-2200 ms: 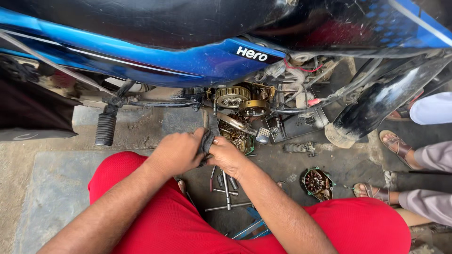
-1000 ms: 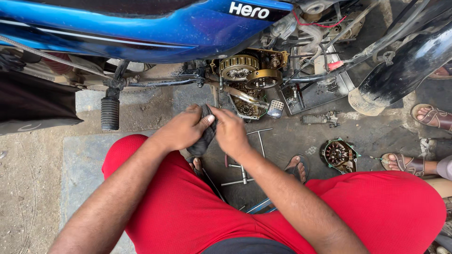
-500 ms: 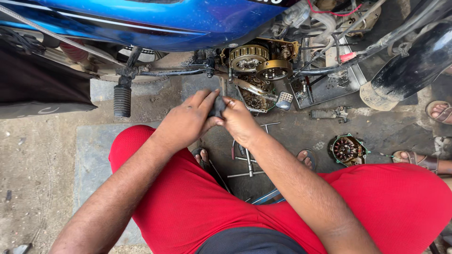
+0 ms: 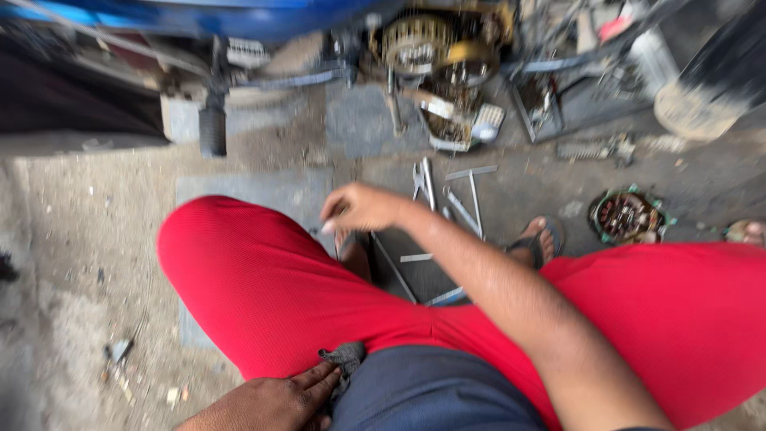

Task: The person sits on the ground and uses a T-handle wrench to tighten bolts on the exposed engine of a blue Hero motorcycle. They repeatedly adjust the tool and apply torque to fasteners within the engine casing while other tools and parts lie on the floor nearby.

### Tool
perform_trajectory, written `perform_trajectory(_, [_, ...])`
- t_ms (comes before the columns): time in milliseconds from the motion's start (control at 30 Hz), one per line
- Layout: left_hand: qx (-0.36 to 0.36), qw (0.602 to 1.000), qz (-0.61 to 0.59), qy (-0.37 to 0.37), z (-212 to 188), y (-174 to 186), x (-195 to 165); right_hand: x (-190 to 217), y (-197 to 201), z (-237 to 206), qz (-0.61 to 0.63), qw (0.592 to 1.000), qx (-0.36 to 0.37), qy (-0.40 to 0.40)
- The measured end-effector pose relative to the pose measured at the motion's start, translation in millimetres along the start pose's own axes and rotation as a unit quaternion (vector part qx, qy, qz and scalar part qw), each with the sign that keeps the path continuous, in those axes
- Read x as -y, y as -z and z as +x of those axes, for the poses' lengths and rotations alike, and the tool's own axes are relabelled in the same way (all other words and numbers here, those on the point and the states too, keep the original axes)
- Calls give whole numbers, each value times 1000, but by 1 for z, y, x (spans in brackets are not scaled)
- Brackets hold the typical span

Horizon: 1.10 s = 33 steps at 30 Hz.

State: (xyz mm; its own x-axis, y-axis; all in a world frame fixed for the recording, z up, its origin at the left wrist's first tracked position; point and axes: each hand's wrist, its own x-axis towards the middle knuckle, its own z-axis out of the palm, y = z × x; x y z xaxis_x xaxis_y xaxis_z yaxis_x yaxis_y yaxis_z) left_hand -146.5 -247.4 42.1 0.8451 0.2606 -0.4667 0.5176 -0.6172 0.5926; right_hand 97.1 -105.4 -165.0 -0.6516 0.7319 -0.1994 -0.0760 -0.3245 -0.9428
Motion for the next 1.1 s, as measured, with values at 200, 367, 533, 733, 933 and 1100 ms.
perform_trajectory(200, [309, 929, 154, 135, 24, 14, -7, -128, 101, -61, -117, 937, -253, -210])
perform_trajectory(367, [165, 964, 206, 21, 69, 73, 10, -174, 147, -117, -285, 794, -400, -357])
perform_trajectory(533, [-11, 938, 345, -26, 115, 164, 64, -166, 121, -89, -183, 856, -346, -338])
perform_trajectory(733, [-152, 975, 143, -80, 138, 203, 99, -180, 56, -30, -451, 857, -220, -114])
perform_trajectory(933, [-183, 973, 132, -52, 125, 167, 110, -187, -15, 27, -377, 915, -118, -76])
perform_trajectory(1100, [-242, 961, 128, -30, 133, 180, 110, -182, -56, 41, -302, 946, -48, -109])
